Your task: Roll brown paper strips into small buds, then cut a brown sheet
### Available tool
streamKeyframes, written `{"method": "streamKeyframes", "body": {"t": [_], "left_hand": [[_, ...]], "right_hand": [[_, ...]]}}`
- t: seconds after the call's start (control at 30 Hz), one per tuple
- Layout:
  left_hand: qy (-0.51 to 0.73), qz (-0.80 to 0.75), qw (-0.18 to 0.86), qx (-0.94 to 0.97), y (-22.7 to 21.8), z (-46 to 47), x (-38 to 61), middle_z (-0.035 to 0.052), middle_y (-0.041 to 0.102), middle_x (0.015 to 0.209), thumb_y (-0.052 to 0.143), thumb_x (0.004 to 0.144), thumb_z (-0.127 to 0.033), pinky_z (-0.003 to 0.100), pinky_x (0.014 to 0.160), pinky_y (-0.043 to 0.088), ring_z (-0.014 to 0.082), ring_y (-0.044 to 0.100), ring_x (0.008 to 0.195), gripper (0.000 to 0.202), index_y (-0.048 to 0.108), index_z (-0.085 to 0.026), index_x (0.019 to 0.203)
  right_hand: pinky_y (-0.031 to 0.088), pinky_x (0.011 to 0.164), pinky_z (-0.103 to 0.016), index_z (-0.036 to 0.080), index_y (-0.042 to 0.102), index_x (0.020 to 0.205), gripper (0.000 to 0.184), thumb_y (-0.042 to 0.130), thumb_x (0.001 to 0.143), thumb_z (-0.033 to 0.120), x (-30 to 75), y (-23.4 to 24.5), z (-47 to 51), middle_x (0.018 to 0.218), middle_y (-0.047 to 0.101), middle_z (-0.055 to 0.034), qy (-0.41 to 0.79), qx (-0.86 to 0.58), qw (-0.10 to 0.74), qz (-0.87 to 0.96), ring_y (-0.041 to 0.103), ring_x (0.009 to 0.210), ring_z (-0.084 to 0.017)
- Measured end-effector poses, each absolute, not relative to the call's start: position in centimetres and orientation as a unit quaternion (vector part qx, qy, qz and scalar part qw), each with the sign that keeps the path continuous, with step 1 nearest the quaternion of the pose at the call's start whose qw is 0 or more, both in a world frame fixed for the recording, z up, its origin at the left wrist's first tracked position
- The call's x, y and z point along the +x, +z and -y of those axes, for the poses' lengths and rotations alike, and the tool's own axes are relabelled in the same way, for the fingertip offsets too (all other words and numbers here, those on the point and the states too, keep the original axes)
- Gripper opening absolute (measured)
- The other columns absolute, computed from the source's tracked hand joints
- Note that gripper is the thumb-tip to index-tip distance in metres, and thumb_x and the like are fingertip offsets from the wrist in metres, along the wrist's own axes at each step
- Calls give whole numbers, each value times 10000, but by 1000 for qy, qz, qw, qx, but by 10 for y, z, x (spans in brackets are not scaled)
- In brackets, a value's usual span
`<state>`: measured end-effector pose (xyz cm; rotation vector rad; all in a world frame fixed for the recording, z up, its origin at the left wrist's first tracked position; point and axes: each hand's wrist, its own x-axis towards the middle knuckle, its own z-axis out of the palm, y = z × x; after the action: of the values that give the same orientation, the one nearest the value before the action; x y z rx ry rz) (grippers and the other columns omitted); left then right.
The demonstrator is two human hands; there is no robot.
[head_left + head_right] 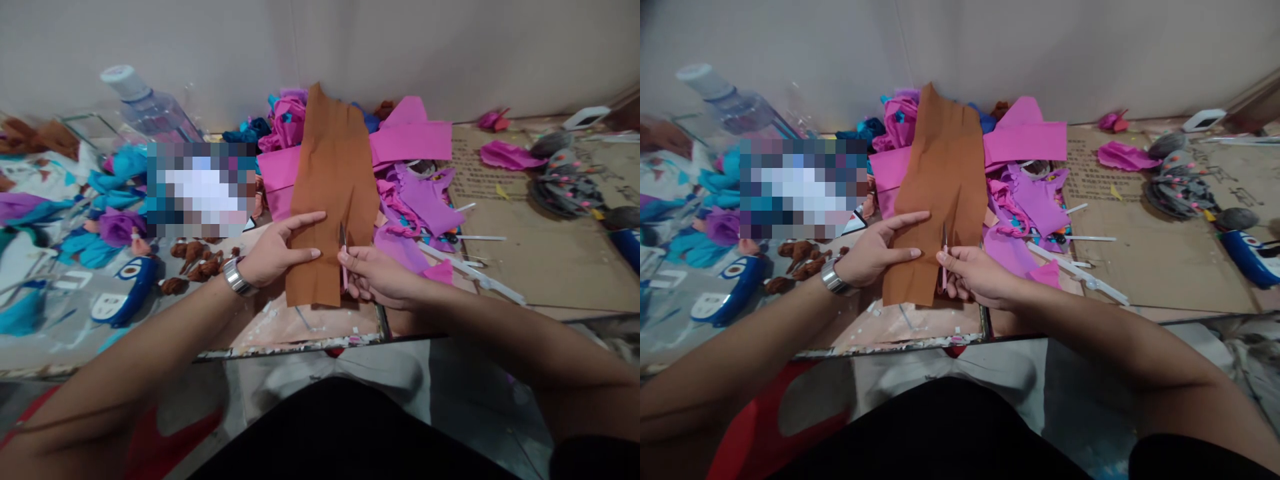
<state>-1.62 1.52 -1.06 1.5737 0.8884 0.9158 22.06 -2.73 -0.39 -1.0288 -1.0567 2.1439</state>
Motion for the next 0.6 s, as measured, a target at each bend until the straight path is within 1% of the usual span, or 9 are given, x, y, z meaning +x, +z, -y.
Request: {"method": "streamKeyframes", "body": {"t": [0.17,0.37,0.6], "left_hand": [[381,-375,528,660,-11,-16,-16,114,582,1561,927,742,-352,476,1294,371,302,502,1496,758,651,-229,1437],[382,-375,536,653,-11,-15,-15,120,584,1557,928,739,-356,483,1278,392,314,507,1490,755,654,-223,1430],[384,-378,537,649,-10,-13,-16,117,583,1558,925,737,-355,496,1274,399,318,494,1499,746,659,-228,1422]], "right_hand": [[292,338,-152,200,532,864,442,770,896,571,220,-2,27,575,619,59,794,-382,266,392,509,403,-54],[308,341,-146,196,532,852,419,734,929,555,221,-5,27,539,624,48,791,-379,259,404,479,378,-51],[290,332,-151,194,544,865,437,759,902,572,220,-3,28,546,622,54,792,-374,264,404,480,376,-50]]}}
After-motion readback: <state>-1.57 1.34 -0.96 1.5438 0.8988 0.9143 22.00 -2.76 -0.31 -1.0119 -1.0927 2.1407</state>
